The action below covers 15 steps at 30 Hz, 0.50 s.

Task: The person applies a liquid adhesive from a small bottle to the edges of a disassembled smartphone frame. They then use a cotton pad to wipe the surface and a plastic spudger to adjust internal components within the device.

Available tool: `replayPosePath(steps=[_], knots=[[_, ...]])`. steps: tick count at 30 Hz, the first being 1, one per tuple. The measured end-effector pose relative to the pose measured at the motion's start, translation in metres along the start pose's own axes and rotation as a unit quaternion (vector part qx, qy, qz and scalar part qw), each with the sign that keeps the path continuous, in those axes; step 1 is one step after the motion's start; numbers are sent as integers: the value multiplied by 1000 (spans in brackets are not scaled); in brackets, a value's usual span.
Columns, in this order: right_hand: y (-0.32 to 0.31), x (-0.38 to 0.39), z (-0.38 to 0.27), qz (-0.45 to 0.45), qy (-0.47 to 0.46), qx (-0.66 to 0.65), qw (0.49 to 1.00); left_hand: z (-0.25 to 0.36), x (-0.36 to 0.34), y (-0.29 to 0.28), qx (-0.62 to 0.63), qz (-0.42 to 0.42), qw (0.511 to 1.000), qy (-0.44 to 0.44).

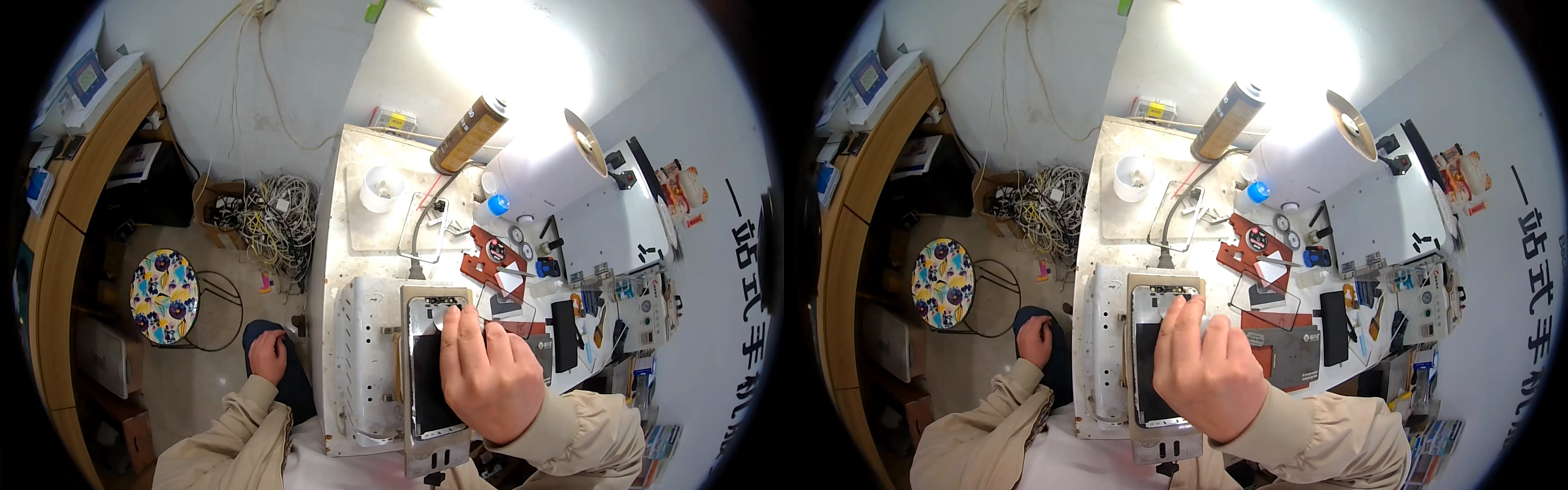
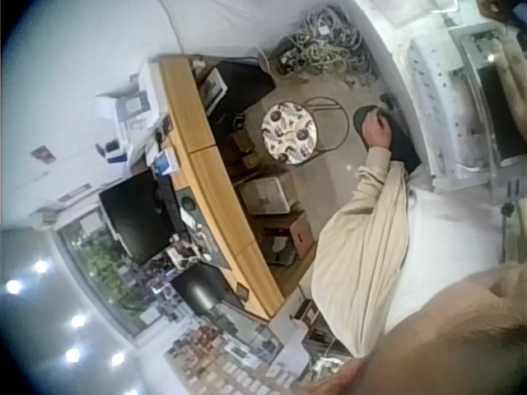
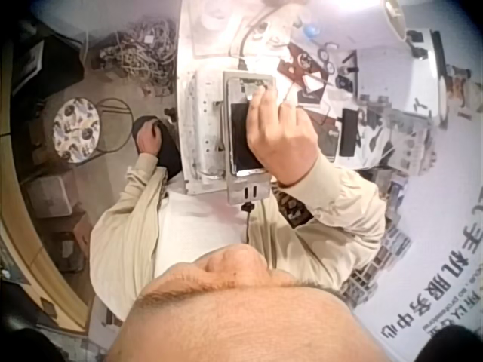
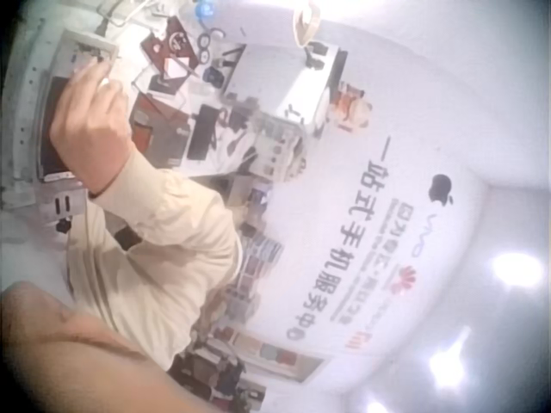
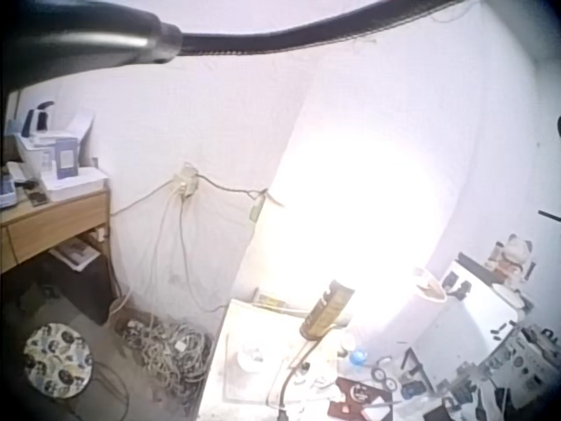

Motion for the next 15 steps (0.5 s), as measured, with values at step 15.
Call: replayPosePath(steps=[15], knots=[[0,12,11,-23,22,-7,999,-2,0,2,-12,-13,1000,-9]])
Point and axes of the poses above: each hand's wrist, its own x-axis away from the middle knuckle, its own y-axis out of the palm, z = x × y, the point moved 8 cm from there along -x, towards the middle knuckle, and after that the axes turned 11 degrees about -z, right-handed, at the moved point
